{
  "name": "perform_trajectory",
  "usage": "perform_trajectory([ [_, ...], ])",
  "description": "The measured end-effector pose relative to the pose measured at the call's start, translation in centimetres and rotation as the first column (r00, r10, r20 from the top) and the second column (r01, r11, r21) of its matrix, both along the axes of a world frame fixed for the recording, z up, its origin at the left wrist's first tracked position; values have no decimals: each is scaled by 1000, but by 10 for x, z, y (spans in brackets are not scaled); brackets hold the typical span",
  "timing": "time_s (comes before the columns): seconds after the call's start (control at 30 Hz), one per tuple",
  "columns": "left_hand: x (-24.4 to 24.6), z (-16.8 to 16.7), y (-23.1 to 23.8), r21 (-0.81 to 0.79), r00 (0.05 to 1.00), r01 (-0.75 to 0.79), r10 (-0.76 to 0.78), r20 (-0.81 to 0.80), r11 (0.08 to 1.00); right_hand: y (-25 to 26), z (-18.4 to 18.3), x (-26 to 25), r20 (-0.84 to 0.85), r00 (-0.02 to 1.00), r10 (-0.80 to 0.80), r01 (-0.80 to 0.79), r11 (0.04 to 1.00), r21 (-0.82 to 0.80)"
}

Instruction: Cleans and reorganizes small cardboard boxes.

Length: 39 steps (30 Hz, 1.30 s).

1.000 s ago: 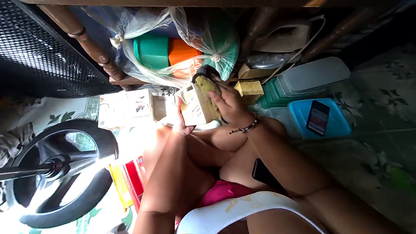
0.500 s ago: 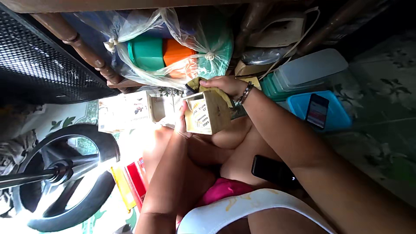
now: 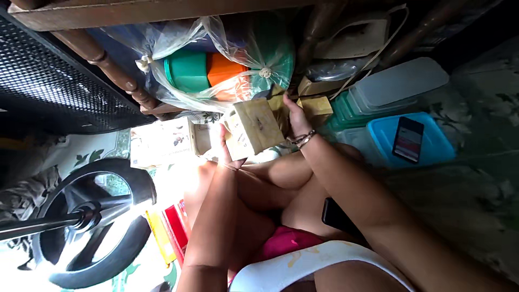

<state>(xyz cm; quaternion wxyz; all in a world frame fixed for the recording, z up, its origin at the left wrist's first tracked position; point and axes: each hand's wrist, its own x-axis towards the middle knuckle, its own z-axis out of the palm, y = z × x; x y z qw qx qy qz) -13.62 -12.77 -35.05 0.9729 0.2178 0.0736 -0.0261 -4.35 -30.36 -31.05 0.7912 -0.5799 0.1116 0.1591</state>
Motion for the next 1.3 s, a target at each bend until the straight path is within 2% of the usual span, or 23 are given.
perform_trajectory([
  [0.07, 3, 4, 3, -32, 996, -78, 77, -33, 996, -1, 4, -17, 13, 999, -41, 40, 997, 62],
  [0.17, 7, 4, 1, 2, 978, -177, 176, -109, 984, 9, 7, -52, 32, 996, 82, -82, 996, 18],
  [0.27, 11, 5, -4, 30, 957, -219, 221, -187, 975, 27, -12, -63, 296, 931, 213, -210, 977, -43],
  [0.33, 8, 4, -8, 103, 959, -188, 205, -198, 977, 38, -21, -66, 373, 905, 206, -170, 977, -128],
  [0.4, 5, 2, -10, 205, 973, -159, 189, -136, 966, 43, -26, -67, 351, 921, 168, -111, 978, -176],
  [0.5, 4, -2, -7, 321, 993, -107, 115, -7, 941, 35, -20, -58, 314, 944, 107, -75, 991, -110],
  [0.57, 2, -1, -5, 372, 997, -63, 72, -10, 926, 18, -11, -47, 310, 935, 174, -142, 982, -124],
  [0.7, 4, 4, -9, 544, 999, -23, 35, -12, 839, -9, 2, -32, 273, 892, 360, -251, 897, -363],
  [0.77, 4, 8, -9, 576, 999, 17, 16, -52, 817, -11, 8, -33, 247, 869, 429, -293, 848, -443],
  [0.9, 2, 10, -4, 492, 998, 13, 20, -63, 871, -3, 17, -33, 237, 825, 512, -307, 760, -573],
  [1.0, -3, 14, -3, 422, 991, 58, 0, -136, 905, 5, 23, -19, 331, 736, 591, -346, 748, -566],
  [1.1, -5, 9, -8, 241, 989, 43, -7, -148, 969, 14, 29, -7, 387, 663, 641, -396, 738, -546],
  [1.2, -3, 7, -6, 42, 983, -52, 59, -175, 998, 21, 27, -9, 424, 629, 652, -396, 738, -546],
  [1.3, -1, 8, 0, -15, 950, -199, 189, -249, 980, 20, 16, -28, 511, 615, 601, -278, 772, -572],
])
